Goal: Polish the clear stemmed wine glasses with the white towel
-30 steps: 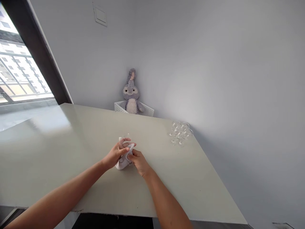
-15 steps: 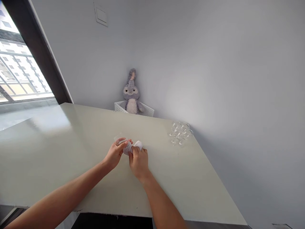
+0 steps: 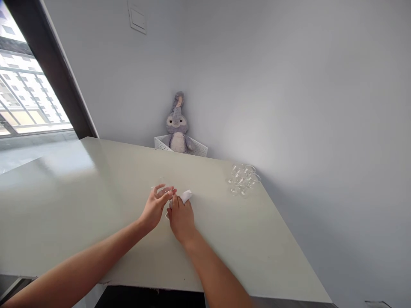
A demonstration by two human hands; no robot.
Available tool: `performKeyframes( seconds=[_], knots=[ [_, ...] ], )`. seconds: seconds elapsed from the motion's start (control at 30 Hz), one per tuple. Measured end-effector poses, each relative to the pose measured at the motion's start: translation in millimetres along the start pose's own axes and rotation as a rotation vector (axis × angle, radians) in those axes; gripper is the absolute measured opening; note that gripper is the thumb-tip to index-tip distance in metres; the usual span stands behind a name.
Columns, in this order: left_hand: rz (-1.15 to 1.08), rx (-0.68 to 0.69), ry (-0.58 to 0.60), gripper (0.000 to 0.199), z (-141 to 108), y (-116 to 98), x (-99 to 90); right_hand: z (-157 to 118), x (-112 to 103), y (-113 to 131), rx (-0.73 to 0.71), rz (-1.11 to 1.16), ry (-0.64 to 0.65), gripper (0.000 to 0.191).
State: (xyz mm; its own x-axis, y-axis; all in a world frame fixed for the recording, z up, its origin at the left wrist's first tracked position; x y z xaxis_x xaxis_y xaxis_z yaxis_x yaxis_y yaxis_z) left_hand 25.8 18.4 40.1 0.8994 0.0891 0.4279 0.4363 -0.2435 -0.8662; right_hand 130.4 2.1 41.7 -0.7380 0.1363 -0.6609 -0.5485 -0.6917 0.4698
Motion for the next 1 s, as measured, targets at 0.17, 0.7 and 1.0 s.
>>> performKeyframes(
  seconds=[0.17,0.7,1.0],
  knots=[
    [0.026,-0.053,0.200,0.053,-6,1,15.6,-2,-2,-19,0.239,0.310,0.049,0.012],
    [-0.057,0.016,0.229,0.038,3,-19,10.4,-14,37,-28,0.832,1.585,-0.266,0.026],
    [0.306,0.576,0.349,0.046,-26,-16,26.2,-10,28,-19,0.657,1.333,-0.195,0.022]
  ],
)
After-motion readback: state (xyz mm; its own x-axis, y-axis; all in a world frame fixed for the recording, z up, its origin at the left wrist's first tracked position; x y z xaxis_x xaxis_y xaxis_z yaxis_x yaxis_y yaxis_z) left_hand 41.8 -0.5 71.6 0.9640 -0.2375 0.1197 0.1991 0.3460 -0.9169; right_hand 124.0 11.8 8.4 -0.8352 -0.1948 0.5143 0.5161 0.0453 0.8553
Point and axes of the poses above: each hand's wrist, its own z-axis towards the middle knuckle, its own x-axis out of the palm, y = z × x, the point moved 6 cm from there along z, towards the middle knuckle, and after that the axes turned 13 degrees about -x, right-handed, at the moved point
